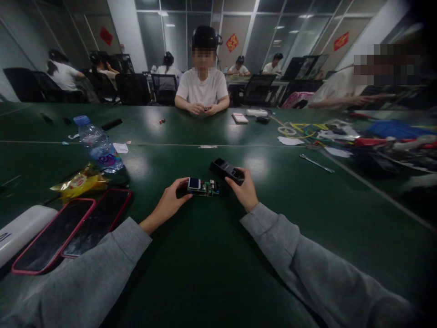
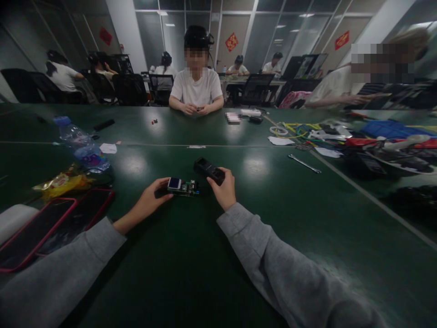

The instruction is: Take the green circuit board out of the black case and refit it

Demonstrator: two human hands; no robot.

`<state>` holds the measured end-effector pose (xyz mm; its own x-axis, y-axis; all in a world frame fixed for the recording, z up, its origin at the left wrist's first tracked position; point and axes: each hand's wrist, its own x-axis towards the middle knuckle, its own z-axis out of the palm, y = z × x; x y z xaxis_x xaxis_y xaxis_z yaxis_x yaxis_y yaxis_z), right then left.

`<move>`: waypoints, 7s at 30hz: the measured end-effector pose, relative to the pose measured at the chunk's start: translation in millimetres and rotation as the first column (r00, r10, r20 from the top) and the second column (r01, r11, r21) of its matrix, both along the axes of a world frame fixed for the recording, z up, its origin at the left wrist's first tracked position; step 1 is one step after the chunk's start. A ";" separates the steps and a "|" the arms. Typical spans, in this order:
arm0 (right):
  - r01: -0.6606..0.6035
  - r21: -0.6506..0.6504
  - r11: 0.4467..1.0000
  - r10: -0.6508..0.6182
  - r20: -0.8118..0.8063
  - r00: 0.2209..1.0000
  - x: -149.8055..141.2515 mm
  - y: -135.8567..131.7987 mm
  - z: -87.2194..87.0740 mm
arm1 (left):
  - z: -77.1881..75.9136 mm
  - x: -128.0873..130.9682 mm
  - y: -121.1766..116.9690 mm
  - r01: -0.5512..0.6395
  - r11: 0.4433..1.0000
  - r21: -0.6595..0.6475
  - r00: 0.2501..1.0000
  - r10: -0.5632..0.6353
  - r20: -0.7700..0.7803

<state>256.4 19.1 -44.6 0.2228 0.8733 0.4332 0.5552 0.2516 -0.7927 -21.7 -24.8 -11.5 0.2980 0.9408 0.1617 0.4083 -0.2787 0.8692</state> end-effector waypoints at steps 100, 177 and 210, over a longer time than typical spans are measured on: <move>-0.729 -0.192 0.657 0.586 -0.478 0.654 -20.1 -23.6 38.4 | 11.2 6.3 -7.1 -0.008 0.999 0.045 0.966 0.020 -0.260; -0.605 -0.158 0.780 0.609 -0.025 0.793 -25.3 -29.9 33.1 | 0.7 5.7 2.1 -0.028 0.999 0.026 1.000 0.029 -0.009; -0.074 0.090 0.993 0.045 0.289 0.956 10.7 2.0 8.3 | -4.0 -2.3 2.1 0.011 1.000 0.017 0.997 -0.010 -0.076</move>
<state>267.1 21.1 -36.3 0.0261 0.8307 0.5562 0.7367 0.3601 -0.5724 -24.1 -22.8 -15.6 0.3197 0.9348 0.1547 0.4699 -0.2982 0.8308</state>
